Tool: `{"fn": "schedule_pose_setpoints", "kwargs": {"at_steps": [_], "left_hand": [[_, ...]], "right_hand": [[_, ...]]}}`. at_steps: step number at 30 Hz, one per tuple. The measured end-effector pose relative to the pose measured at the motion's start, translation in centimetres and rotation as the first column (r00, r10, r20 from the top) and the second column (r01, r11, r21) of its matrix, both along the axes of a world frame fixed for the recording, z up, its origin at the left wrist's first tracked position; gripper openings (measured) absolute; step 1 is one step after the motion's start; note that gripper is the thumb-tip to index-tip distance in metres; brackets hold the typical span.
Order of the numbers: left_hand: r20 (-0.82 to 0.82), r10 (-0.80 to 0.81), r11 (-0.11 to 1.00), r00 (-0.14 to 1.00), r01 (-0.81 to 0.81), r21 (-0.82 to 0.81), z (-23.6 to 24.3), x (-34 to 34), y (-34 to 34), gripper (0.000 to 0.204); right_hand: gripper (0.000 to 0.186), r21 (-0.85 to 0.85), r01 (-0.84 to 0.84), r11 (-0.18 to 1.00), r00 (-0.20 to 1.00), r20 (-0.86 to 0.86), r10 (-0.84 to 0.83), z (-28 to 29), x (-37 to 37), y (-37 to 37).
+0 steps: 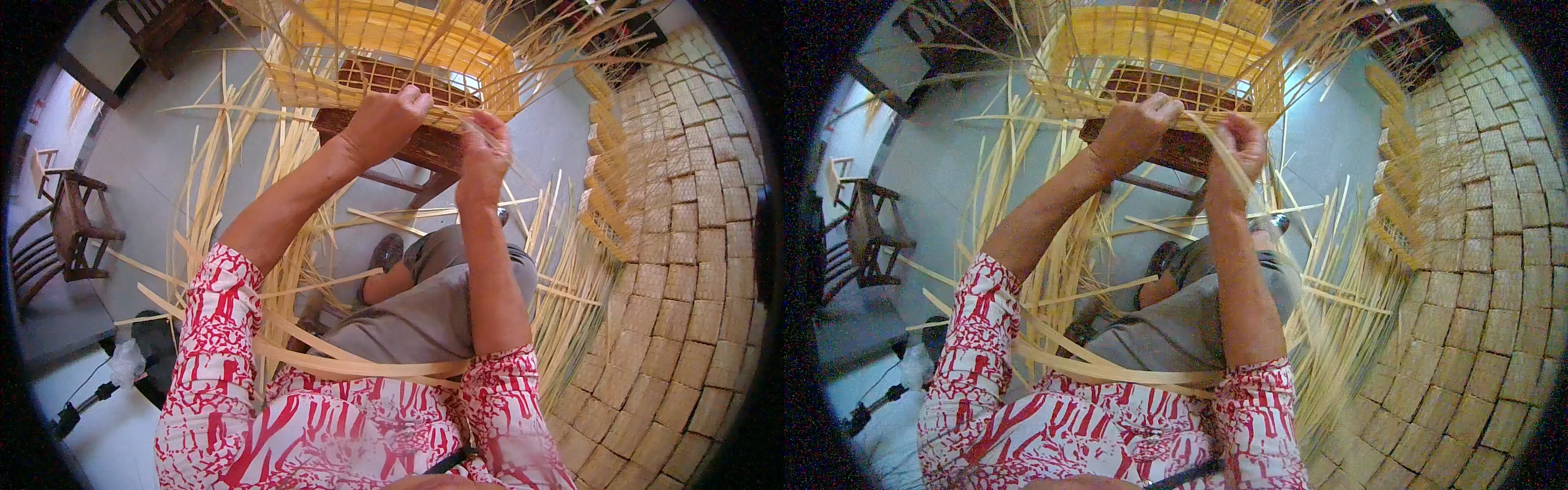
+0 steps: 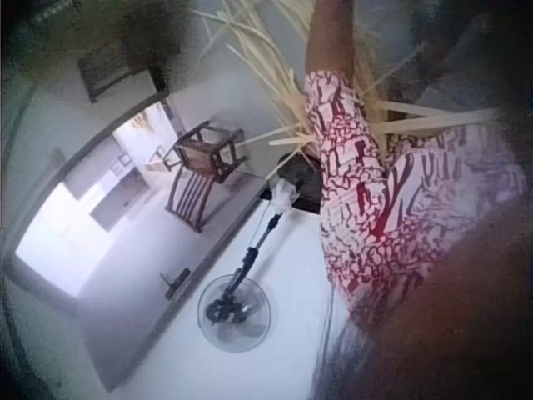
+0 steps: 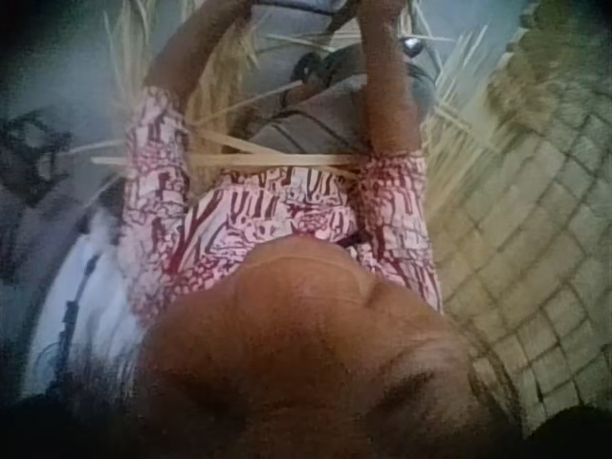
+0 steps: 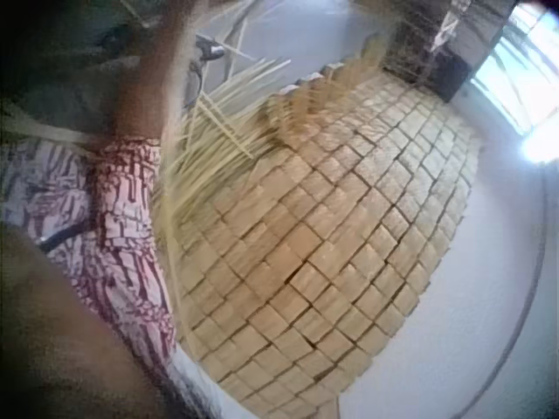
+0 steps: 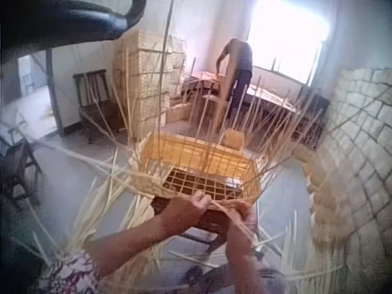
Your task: The person weaves thin bamboo strips into a basket frame, interlacing them by hand to form a grid pattern. The basket is held on a wooden stool while the person sits and works continuously.
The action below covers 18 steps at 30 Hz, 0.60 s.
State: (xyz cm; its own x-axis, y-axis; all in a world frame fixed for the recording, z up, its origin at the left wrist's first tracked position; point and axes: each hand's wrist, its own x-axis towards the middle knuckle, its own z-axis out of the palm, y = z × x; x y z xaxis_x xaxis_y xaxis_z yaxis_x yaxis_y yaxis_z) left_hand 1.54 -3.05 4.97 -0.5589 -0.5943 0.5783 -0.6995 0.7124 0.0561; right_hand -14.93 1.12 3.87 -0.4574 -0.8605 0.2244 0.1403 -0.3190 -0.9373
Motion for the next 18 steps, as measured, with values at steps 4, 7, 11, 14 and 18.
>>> {"fn": "schedule_pose_setpoints", "kwargs": {"at_steps": [4,7,11,14,18], "left_hand": [[-0.082,-0.004,0.997,0.997,0.011,0.077,-0.5,-0.7,-0.5,0.014],[-0.154,-0.015,0.998,0.988,0.025,0.062,-0.9,-0.5,-1.2,0.017],[-0.13,0.0,0.993,0.991,0.016,0.119,-0.7,-0.5,-0.7,0.023],[-0.223,-0.014,0.993,0.975,0.04,0.115,-0.9,-0.3,-0.8,0.021],[-0.138,-0.013,0.992,0.99,0.03,0.121,-0.5,-0.4,-1.2,0.018]], "right_hand": [[0.014,-0.102,0.077,0.992,0.958,-0.268,-0.102,-0.3,-3.9,-2.8],[0.018,-0.085,0.053,0.995,0.825,-0.558,-0.092,-1.0,-4.7,-4.1],[0.022,-0.059,0.129,0.99,0.75,-0.648,-0.136,-1.8,-5.4,-4.5],[0.02,0.054,0.086,0.995,0.962,-0.266,-0.069,-0.2,-4.1,-3.6],[0.015,0.167,-0.132,0.977,0.757,0.653,-0.009,-0.1,-5.4,-2.6]]}}
